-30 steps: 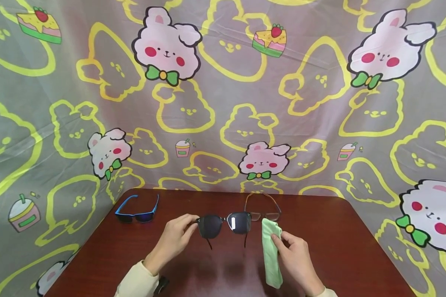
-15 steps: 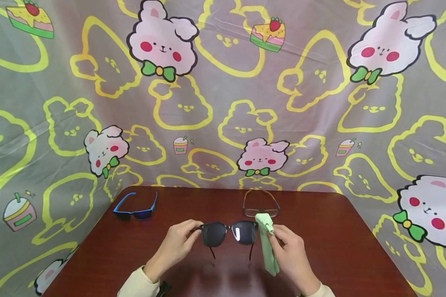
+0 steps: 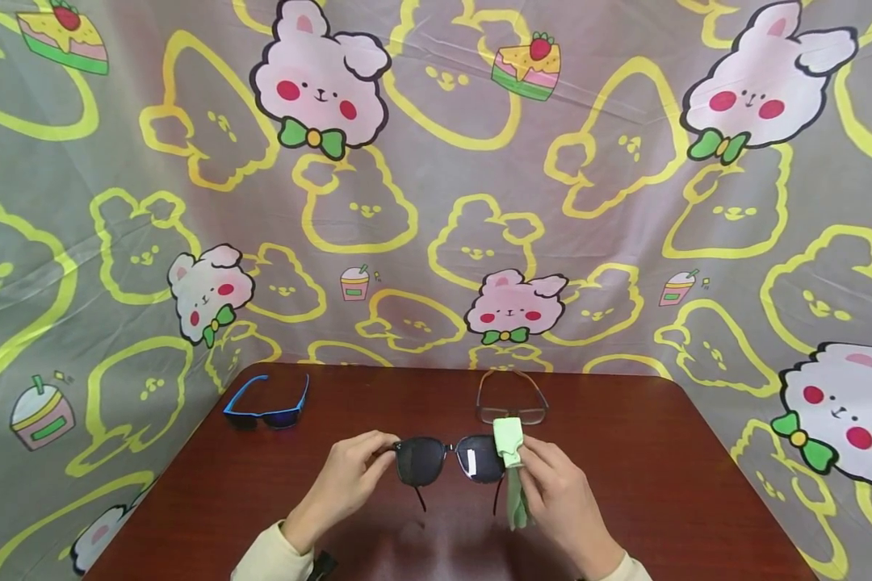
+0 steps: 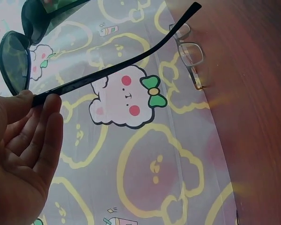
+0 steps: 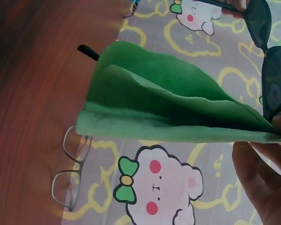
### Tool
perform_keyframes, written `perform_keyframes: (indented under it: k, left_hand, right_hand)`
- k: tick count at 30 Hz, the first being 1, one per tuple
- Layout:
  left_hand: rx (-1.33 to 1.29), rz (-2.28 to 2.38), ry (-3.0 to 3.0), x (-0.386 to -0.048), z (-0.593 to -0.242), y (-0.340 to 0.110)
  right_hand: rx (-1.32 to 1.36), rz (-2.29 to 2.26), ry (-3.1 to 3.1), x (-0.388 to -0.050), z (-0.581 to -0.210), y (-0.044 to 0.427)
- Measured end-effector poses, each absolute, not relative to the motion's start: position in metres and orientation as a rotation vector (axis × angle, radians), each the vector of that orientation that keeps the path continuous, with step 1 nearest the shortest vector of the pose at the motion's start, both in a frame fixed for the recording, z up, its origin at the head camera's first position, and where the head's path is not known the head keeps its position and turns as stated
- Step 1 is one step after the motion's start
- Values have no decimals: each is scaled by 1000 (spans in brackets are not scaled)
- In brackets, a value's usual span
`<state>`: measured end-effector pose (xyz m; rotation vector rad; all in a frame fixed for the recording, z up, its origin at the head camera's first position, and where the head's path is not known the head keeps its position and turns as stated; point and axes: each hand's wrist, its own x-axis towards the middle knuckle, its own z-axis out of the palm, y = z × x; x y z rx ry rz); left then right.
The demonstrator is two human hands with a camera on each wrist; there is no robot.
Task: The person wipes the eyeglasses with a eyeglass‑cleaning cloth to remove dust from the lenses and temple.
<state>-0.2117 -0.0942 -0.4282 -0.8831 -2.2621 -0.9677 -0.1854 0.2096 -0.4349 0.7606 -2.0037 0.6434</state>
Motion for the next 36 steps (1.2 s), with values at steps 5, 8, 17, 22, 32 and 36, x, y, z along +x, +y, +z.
perform_keyframes:
  k: [5,8,17,22,32,36]
  left_hand:
    - [-898,-944,-2230,-212,-428,-93]
    - [-896,-931,-2213,-212,-427,-92]
    - [-860,-941,-2197,-211,-426,-92]
    - [-836,-950,-2200,-211,-425,-92]
    - [-828,-949,-2120,-214,-429,-89]
    - [-818,-965,-2108,-215,-430,-89]
  right_hand:
    - [827,619,-1958,-186,-434,209]
    - [861,623,-1943,-187,-433,209]
    - [969,608,-1894,-188,-428,209]
    - [1026,567,-1885,-186,-426,208]
    - [1097,513,-1852,-183,-421,204]
    - [1122,494,-1844,-183,-421,202]
